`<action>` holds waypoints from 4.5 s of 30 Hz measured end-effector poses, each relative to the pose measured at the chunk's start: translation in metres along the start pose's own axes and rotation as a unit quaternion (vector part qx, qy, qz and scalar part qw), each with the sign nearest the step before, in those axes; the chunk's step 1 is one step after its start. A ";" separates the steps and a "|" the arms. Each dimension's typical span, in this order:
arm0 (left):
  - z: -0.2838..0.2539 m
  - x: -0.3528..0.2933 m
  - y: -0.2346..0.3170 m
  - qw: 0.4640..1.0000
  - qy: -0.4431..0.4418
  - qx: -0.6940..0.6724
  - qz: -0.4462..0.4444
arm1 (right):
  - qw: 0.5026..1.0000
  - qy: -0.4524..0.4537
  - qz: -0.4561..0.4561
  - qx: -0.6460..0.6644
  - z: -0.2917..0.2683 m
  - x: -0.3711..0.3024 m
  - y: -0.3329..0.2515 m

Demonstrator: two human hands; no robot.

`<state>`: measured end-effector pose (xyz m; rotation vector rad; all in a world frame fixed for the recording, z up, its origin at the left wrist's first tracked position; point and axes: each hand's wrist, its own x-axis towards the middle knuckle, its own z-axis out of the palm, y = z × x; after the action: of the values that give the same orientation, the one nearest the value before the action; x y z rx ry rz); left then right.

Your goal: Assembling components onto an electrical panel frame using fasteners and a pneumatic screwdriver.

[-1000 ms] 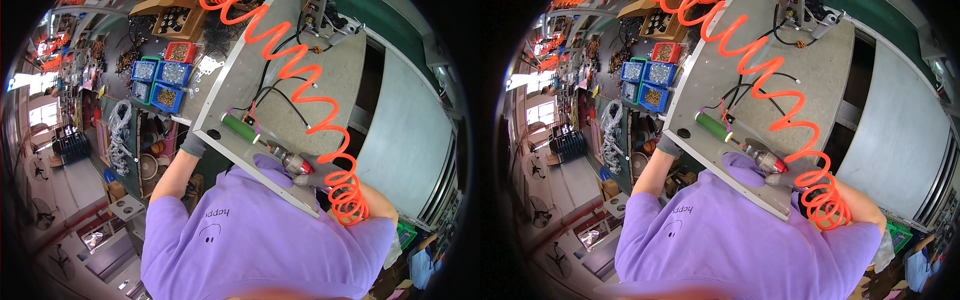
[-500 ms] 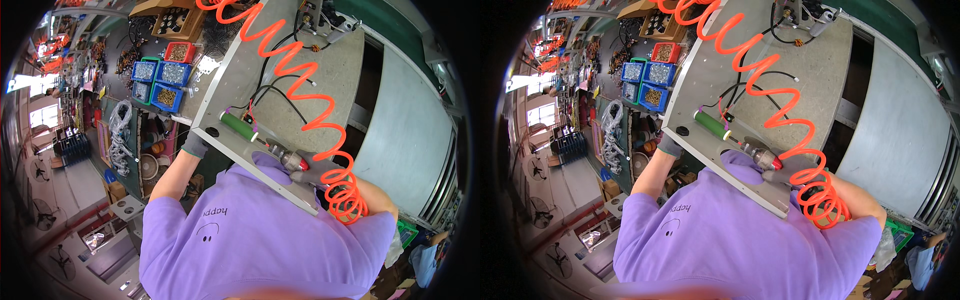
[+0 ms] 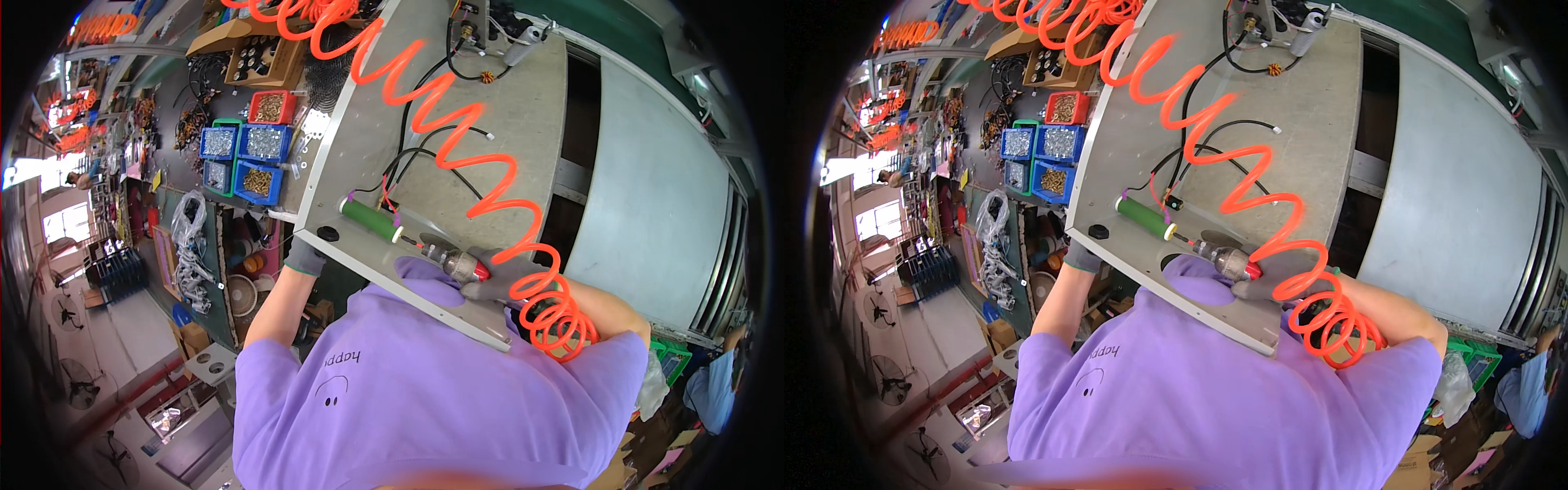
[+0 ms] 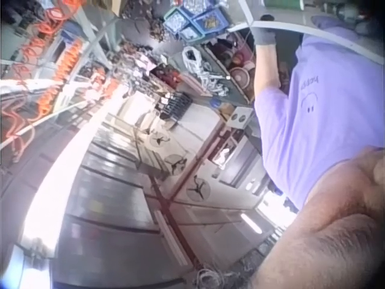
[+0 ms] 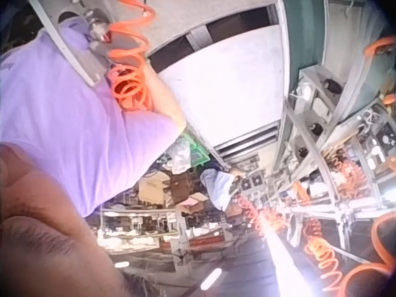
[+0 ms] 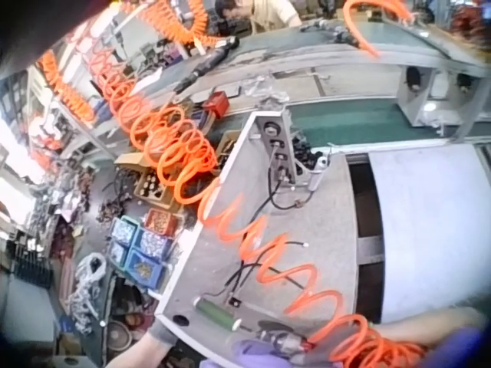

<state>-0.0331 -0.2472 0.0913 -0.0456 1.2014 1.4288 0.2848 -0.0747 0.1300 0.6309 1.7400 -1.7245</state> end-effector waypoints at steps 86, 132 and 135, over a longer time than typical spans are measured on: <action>0.166 -0.048 0.111 0.505 -0.220 0.768 0.328 | 0.997 0.022 -0.057 0.037 0.002 -0.001 0.007; 0.155 0.023 0.030 0.204 -0.422 0.855 0.222 | 0.995 0.022 -0.100 -0.002 0.004 0.002 0.017; 0.188 -0.003 0.064 0.397 -0.337 0.786 0.334 | 0.992 0.030 -0.119 0.008 0.006 0.004 0.024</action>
<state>0.0311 -0.1096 0.2198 2.3206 1.3682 0.1196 0.2998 -0.0799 0.1104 0.5033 1.9098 -1.8977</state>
